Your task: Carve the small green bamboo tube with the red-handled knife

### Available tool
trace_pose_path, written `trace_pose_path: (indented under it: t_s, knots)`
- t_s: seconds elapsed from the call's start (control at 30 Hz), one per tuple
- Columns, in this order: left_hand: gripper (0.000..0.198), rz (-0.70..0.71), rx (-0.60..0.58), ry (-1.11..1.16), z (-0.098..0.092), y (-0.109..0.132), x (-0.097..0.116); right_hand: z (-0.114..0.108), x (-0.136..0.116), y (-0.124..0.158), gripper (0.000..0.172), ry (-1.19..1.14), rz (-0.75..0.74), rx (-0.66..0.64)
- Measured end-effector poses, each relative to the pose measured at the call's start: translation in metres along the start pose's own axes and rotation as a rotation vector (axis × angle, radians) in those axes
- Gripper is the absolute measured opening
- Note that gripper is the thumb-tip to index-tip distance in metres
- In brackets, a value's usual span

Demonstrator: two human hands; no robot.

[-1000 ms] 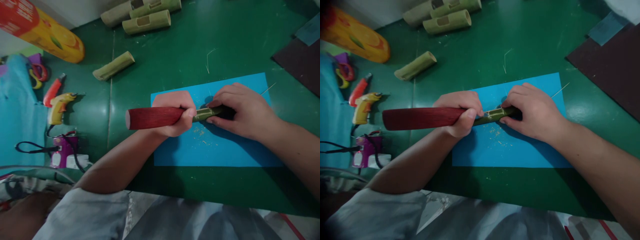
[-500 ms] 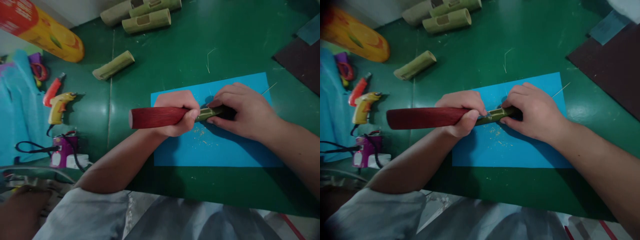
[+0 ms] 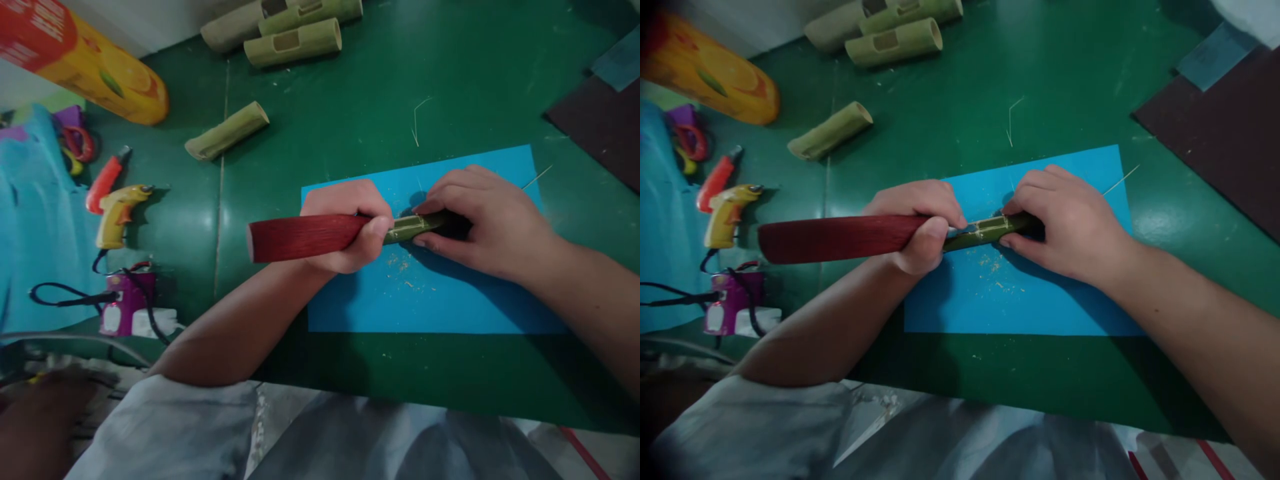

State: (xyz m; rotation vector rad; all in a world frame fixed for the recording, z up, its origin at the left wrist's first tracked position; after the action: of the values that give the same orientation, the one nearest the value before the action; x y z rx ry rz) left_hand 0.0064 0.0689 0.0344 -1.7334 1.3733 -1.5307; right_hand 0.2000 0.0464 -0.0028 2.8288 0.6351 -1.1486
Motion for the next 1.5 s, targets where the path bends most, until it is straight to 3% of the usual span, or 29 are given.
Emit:
trace_pose_path:
  t_s: [0.23,0.47,0.77,0.97,1.07,1.3,1.5]
  knots:
    - [0.031,-0.051,-0.076,0.051,0.001,0.005,-0.009,0.0,-0.002,0.0,0.012,-0.011,0.013,-0.003]
    - [0.04,-0.285,0.027,0.179,0.0,0.01,-0.033,0.0,0.002,0.0,0.017,-0.045,0.022,-0.014]
    - [0.041,-0.266,0.058,0.222,0.003,0.004,-0.034,0.001,0.003,0.001,0.013,-0.043,0.051,-0.002]
    - [0.051,-0.523,0.075,0.155,0.001,0.009,-0.036,0.0,0.003,-0.001,0.013,-0.074,0.045,-0.006]
    - [0.051,-0.573,0.118,0.102,-0.001,0.01,-0.034,0.0,0.004,-0.001,0.014,-0.068,0.039,0.001]
    - [0.052,-0.482,0.241,0.013,-0.001,0.016,-0.025,0.0,0.005,-0.001,0.014,-0.058,0.031,-0.01]
    - [0.057,-0.491,0.194,0.004,0.002,0.023,-0.033,0.0,0.002,0.001,0.013,-0.047,0.019,-0.006]
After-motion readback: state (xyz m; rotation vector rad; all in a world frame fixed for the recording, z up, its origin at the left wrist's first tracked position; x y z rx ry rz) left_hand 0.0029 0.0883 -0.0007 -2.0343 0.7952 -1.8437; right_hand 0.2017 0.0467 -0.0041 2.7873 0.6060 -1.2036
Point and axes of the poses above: each hand's wrist, its own y-axis away from the middle knuckle, its own z-axis out of the palm, x = y × z, the point moved 8 cm from there along -y, towards the middle knuckle, and after that the axes turned 10 degrees about z, right-handed, at the moved point
